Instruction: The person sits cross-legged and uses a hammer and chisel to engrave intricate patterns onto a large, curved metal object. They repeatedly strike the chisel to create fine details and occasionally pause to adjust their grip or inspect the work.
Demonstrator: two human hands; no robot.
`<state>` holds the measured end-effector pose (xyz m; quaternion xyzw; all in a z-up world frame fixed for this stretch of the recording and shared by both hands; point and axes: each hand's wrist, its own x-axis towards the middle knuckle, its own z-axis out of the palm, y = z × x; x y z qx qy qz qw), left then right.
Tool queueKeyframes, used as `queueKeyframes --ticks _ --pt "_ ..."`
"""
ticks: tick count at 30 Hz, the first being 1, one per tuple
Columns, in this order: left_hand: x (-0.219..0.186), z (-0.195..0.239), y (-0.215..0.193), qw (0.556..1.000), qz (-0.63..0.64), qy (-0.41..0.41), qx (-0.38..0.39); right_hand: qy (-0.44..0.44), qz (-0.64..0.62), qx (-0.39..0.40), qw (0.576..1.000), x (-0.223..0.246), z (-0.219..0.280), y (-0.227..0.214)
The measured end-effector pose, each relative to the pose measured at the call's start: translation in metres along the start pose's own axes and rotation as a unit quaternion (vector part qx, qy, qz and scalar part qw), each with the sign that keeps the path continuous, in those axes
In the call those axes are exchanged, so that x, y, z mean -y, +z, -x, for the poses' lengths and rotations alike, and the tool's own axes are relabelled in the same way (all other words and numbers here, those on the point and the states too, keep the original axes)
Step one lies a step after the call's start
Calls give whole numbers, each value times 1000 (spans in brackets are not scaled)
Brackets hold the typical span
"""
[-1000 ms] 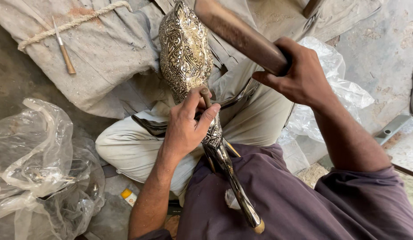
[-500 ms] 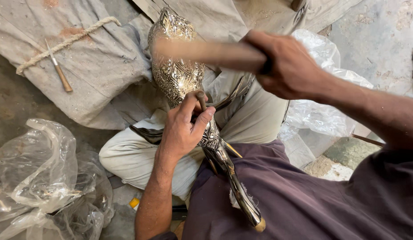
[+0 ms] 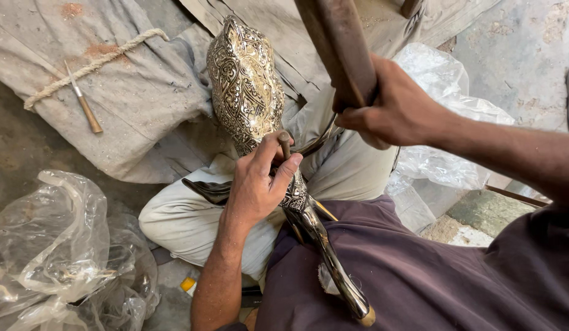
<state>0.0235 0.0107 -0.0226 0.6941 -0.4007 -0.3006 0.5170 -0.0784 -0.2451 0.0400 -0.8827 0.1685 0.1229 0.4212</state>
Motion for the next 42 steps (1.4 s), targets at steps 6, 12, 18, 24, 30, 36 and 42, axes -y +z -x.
queueKeyframes --ticks 6,12,18,24,30,36,42 --pt "7 2 2 1000 17 -2 5 50 9 11 999 15 3 -6" --pt "4 2 1 999 37 13 1 1 78 -19 997 17 2 -3" --pt "4 2 1 999 27 28 11 -54 165 -40 984 9 1 2" --pt "5 2 1 999 -11 51 4 -21 226 10 974 11 4 3" --pt "0 1 0 983 -71 161 -44 52 16 29 998 12 9 1" --pt "1 1 -3 1000 0 4 31 -35 54 -42 997 7 10 3" --pt "4 3 -3 999 15 23 41 -18 66 -35 997 -2 13 11"
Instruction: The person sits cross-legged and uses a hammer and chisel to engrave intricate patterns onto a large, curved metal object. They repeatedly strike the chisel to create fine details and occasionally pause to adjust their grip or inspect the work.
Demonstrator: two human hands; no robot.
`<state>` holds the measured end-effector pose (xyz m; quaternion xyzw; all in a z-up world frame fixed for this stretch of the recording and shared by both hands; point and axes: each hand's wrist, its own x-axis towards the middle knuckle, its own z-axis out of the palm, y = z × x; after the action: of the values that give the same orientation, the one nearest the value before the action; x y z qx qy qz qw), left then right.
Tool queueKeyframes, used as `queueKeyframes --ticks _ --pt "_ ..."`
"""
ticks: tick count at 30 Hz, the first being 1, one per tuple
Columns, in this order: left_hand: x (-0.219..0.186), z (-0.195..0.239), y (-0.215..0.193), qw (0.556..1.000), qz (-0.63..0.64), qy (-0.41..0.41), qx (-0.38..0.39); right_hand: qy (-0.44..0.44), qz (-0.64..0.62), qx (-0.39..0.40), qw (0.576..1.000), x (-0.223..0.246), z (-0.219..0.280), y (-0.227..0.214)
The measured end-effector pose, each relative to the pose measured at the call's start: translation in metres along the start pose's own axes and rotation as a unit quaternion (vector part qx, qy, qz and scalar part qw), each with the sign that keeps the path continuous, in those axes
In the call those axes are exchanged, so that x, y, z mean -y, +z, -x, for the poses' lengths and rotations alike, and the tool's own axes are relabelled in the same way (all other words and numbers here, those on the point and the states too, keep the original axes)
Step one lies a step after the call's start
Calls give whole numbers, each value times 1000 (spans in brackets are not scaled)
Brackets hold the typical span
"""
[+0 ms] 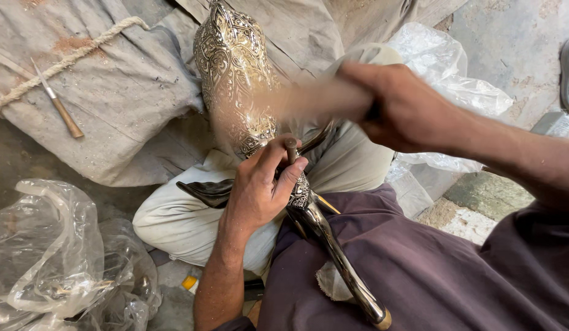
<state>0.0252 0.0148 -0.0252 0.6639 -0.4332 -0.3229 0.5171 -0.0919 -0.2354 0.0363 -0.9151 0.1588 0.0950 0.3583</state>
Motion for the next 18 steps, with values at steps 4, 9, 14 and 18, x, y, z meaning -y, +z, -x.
queueKeyframes --ticks 4,9,14,18 --pt "3 1 2 1000 -3 -24 13 -4 9 -12 1000 0 -2 -2" --pt "6 2 1 999 -4 -19 33 -44 55 10 997 6 -3 -7" --pt "6 3 2 1000 -11 26 2 -37 62 -5 997 6 3 -7" --pt "4 1 1 984 -99 133 -59 -14 -14 2 1000 0 7 -9"
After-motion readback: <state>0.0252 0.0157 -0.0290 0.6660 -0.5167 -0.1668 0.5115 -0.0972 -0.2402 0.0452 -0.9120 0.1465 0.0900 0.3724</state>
